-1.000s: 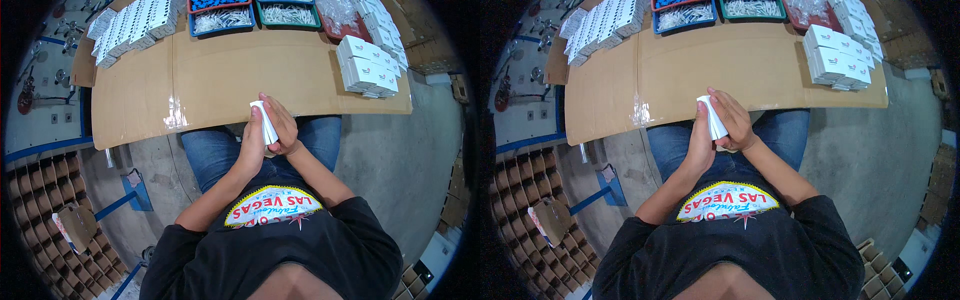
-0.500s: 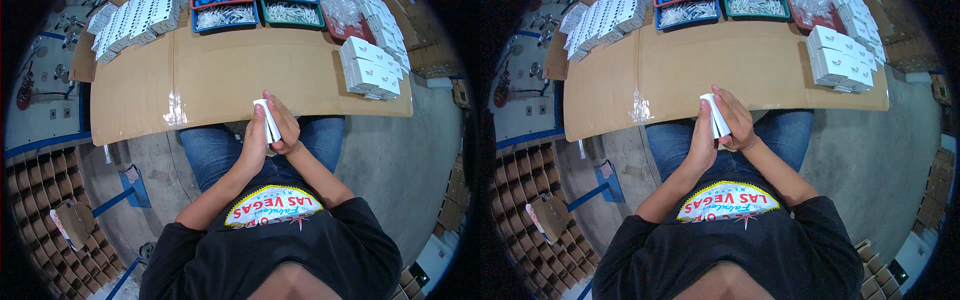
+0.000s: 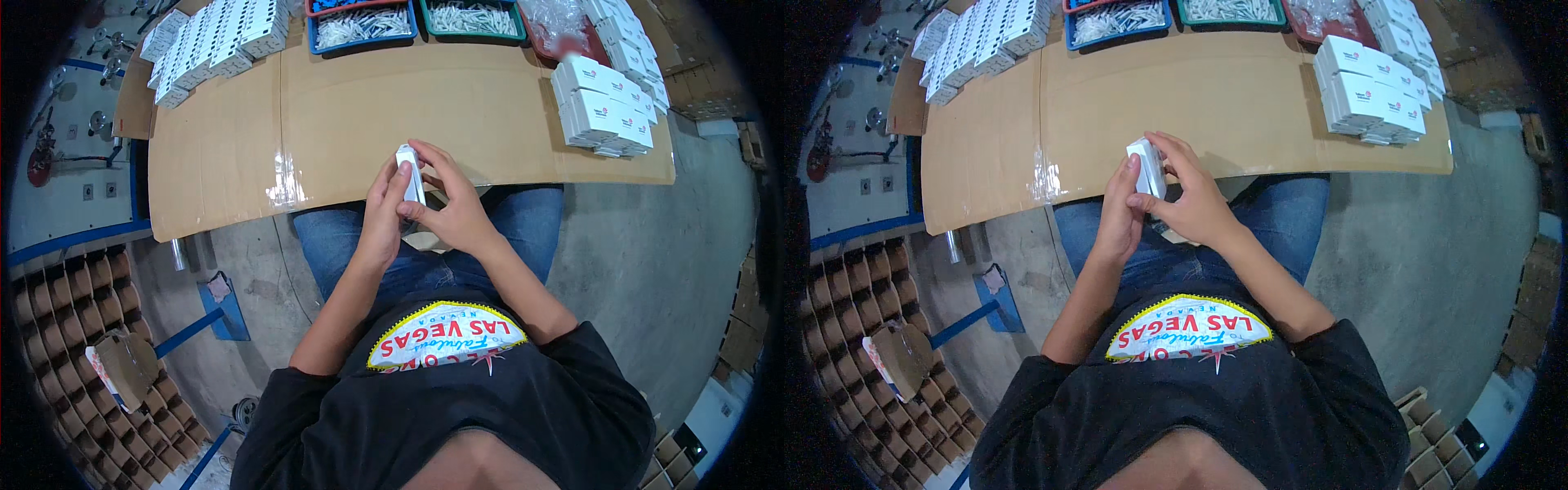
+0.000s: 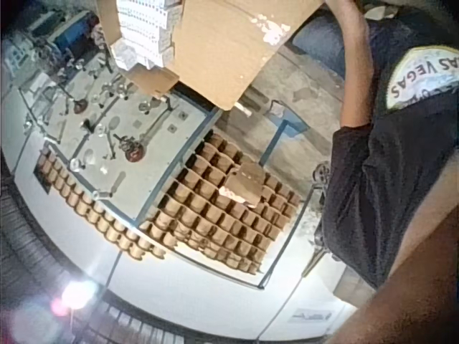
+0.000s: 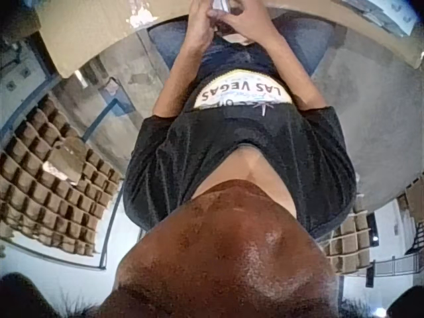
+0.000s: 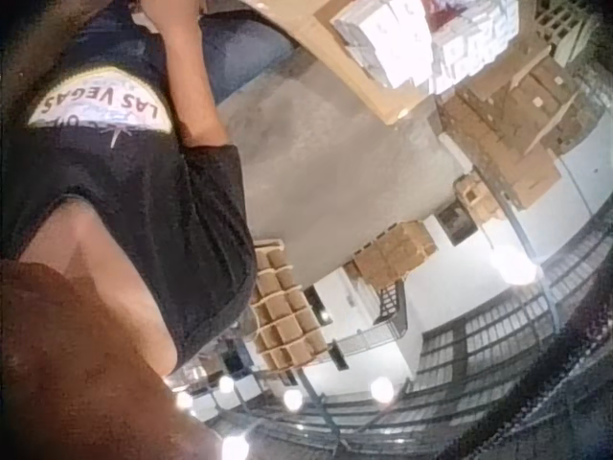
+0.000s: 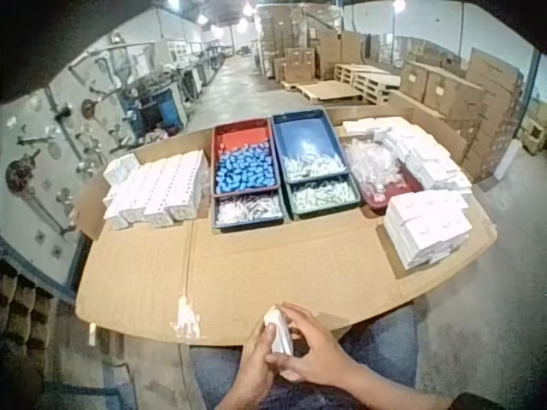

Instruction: Assembling small electronic or electrical components, placing them in plastic bags, and then into white boxes at a factory workbench.

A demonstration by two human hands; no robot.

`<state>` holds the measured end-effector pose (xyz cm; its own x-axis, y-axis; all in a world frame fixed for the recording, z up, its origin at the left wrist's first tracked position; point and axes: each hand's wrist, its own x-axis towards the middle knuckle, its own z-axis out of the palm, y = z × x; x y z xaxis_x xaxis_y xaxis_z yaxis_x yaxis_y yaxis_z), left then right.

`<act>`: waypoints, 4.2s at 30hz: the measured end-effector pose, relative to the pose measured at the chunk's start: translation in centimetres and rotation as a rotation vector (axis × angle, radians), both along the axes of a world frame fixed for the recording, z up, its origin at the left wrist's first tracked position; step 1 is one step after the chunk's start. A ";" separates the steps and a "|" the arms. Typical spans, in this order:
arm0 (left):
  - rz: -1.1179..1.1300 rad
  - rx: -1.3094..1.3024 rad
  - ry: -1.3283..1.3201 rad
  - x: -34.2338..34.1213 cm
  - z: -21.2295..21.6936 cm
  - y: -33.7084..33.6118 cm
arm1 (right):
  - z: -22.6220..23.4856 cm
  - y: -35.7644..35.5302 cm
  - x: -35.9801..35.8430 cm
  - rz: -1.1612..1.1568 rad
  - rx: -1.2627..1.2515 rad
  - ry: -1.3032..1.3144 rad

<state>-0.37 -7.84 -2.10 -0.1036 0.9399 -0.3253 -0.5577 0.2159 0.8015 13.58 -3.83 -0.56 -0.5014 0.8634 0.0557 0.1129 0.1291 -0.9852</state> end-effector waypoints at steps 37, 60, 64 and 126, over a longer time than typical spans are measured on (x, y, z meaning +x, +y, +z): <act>0.149 0.378 0.712 2.0 -1.5 -1.1 | -1.8 -0.6 -0.1 0.001 0.312 0.177; 0.017 0.536 1.058 -0.5 -4.2 -2.5 | 1.7 -2.2 -0.4 0.025 -0.608 0.241; 0.014 0.590 1.041 -0.7 -3.6 -2.6 | 1.0 -2.3 -0.6 0.034 -0.582 0.272; 0.133 0.608 0.611 2.2 -1.3 -3.3 | 1.3 -3.4 -0.2 -0.105 0.199 0.299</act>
